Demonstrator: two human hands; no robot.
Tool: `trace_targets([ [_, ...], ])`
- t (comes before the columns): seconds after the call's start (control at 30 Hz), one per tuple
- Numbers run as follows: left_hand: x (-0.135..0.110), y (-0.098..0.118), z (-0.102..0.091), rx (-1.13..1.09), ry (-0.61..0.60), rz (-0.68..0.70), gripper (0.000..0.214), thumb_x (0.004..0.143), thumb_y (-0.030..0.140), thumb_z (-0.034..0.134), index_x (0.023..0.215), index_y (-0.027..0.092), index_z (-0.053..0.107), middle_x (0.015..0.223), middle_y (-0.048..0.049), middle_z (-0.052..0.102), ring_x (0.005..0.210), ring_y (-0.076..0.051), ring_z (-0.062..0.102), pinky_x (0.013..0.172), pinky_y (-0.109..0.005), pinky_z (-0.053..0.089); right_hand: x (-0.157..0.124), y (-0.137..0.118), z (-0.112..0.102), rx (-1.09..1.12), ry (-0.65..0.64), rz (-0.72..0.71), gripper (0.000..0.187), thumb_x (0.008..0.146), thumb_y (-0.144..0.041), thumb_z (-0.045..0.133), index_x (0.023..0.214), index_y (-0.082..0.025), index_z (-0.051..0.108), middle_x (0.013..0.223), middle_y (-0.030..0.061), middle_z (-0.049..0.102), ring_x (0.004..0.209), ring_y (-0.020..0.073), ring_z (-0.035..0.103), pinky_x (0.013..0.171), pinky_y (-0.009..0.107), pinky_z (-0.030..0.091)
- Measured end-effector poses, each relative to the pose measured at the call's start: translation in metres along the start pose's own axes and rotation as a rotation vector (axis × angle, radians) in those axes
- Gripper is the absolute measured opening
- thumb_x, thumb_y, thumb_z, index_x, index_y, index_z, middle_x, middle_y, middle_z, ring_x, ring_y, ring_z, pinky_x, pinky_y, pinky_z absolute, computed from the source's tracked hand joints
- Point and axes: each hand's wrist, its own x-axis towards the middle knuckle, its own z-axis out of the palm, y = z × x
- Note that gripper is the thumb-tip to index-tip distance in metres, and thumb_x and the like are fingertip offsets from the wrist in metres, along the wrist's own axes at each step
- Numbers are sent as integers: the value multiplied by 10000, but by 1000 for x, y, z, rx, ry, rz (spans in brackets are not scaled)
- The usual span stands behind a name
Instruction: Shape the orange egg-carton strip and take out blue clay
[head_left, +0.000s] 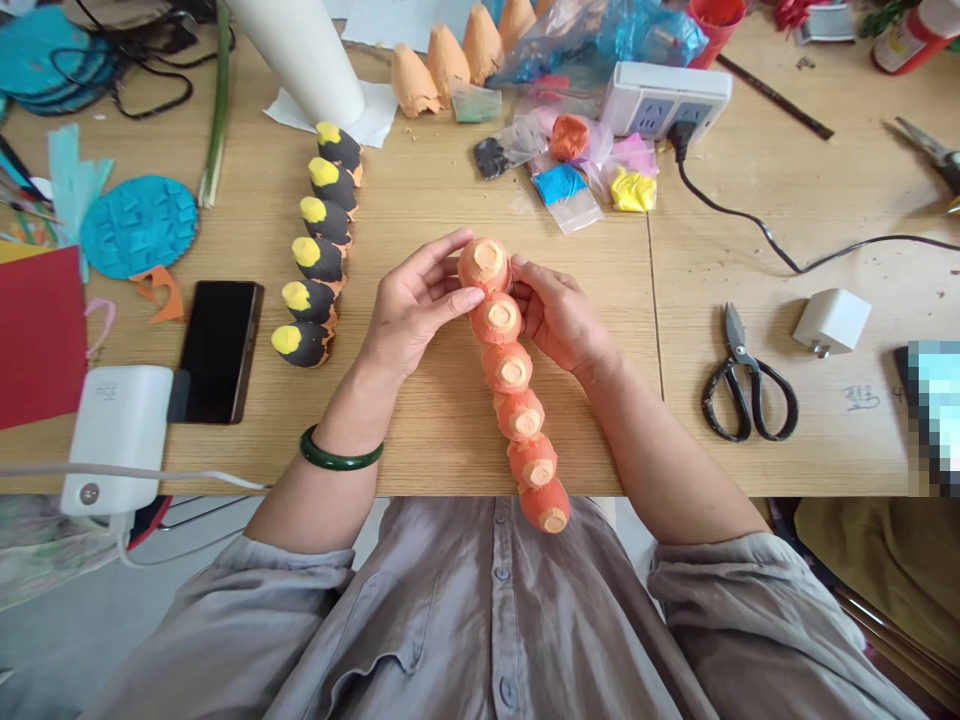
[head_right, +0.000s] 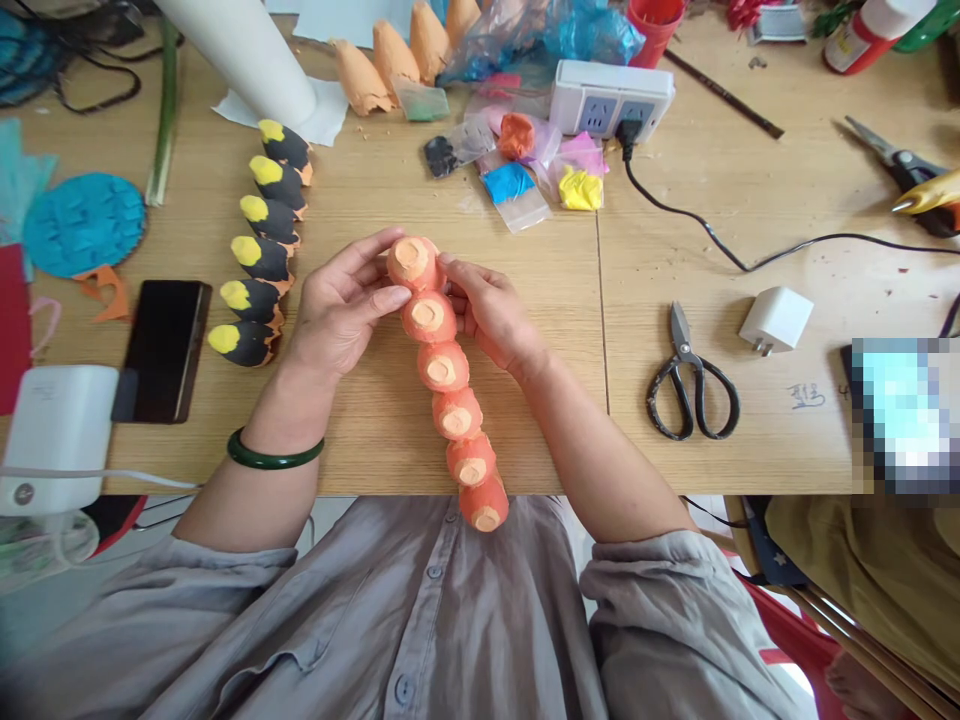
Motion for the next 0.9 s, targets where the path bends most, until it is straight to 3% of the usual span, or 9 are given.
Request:
trace_targets([
  [0.1, -1, 3, 4, 13, 33, -21, 624, 764, 488, 1096, 1309, 300, 857, 1402, -84, 842, 1361, -337, 785, 1190, -490, 647, 0, 2, 0, 1, 2, 7, 470, 986, -606, 888, 808, -224, 681, 747, -16, 701, 754, 146, 659, 701, 256, 597],
  [0.27, -2, 8, 6, 37, 68, -51, 693, 701, 562, 1117, 1278, 277, 861, 1377, -84, 859, 1335, -334, 795, 1210, -525, 637, -1, 2, 5, 12, -4, 40, 417, 1026, -566, 851, 835, -218, 722, 752, -8, 742, 725, 146, 687, 690, 256, 613],
  [0.5, -3, 10, 6, 85, 99, 17, 594, 734, 587, 1100, 1185, 272, 877, 1304, -88, 876, 1234, -313, 829, 1137, -474, 668, 0, 5, 6, -34, -34, -27, 527, 950, -708, 872, 763, -246, 701, 775, 5, 765, 714, 153, 715, 682, 257, 623],
  [0.7, -3, 13, 5, -12, 25, -112, 584, 731, 550, 1088, 1212, 294, 880, 1470, -85, 828, 1471, -380, 726, 1194, -510, 659, -1, 7, 3, -89, -13, -93, 580, 896, -793, 867, 784, -247, 706, 827, 10, 753, 776, 159, 716, 674, 256, 593],
  [0.9, -7, 16, 7, -36, 4, -159, 460, 801, 432, 1006, 1218, 278, 886, 1528, -86, 803, 1524, -385, 688, 1184, -494, 667, 0, 4, 2, -88, 23, -113, 563, 870, -729, 937, 756, -241, 682, 783, -17, 687, 718, 132, 649, 629, 234, 566],
])
